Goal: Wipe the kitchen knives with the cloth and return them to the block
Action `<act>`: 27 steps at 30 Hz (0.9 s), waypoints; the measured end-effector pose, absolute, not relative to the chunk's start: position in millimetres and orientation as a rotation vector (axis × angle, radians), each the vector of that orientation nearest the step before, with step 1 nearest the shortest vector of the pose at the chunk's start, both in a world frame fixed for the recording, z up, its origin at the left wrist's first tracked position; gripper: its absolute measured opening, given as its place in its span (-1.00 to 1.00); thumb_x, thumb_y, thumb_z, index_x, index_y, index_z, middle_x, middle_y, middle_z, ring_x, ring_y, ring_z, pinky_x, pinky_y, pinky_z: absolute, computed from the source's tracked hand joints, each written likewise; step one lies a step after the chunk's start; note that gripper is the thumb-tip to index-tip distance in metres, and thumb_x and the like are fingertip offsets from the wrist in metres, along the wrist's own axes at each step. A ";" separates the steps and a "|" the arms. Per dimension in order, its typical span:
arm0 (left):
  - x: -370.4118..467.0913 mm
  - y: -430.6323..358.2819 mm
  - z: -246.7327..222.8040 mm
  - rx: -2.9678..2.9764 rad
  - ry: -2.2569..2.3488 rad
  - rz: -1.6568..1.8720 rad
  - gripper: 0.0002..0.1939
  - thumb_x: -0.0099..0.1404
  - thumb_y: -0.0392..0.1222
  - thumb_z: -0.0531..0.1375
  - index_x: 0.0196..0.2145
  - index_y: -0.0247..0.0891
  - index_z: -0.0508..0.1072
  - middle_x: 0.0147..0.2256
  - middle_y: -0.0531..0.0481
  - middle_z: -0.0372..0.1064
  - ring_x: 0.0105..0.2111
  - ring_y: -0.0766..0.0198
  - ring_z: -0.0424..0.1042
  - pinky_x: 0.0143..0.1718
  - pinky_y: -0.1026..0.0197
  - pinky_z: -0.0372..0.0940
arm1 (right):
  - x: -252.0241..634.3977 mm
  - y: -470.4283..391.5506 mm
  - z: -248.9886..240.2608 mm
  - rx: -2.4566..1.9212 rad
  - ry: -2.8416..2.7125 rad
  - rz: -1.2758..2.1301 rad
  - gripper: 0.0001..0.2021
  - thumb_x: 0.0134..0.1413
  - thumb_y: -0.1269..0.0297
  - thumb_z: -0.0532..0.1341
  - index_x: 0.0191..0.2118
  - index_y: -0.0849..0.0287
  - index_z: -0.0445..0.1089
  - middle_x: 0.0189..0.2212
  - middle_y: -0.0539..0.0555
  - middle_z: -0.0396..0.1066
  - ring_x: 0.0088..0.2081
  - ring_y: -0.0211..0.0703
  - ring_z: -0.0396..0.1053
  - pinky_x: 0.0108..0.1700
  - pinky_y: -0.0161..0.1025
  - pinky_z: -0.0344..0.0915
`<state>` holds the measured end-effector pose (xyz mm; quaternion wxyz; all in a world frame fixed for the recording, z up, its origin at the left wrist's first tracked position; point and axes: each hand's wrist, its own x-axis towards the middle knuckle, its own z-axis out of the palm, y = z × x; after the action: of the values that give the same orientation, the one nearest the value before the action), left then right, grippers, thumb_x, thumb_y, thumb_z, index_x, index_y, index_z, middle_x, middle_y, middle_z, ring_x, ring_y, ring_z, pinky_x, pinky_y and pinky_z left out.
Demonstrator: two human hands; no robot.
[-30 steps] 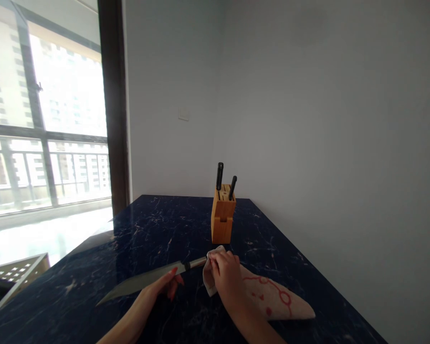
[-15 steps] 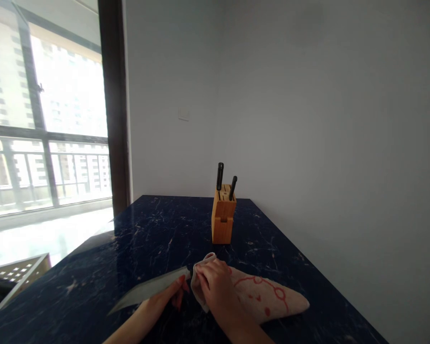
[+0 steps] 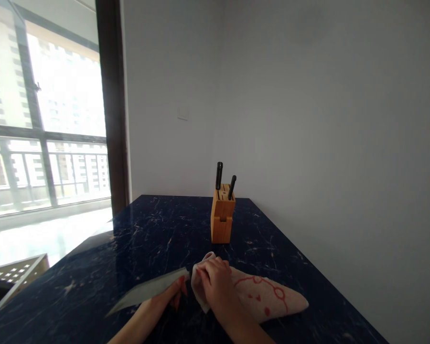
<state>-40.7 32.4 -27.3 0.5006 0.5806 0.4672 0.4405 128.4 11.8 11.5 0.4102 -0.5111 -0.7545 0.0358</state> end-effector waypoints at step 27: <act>-43.0 4.9 13.6 1.348 1.204 1.074 -0.56 0.15 0.12 0.02 -0.62 -0.24 0.44 -0.71 0.13 0.16 -0.58 0.32 0.18 -0.44 0.31 0.09 | 132.8 17.3 9.2 -1.220 -1.936 -0.006 -0.82 0.05 0.52 0.09 -0.35 0.11 0.38 -0.39 -0.05 0.38 -0.27 -0.24 0.25 -0.17 -0.27 0.08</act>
<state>-43.0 4.9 13.6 0.4965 0.5566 0.4972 0.4432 132.8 17.3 9.2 0.4139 -0.4855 -0.7701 -0.0024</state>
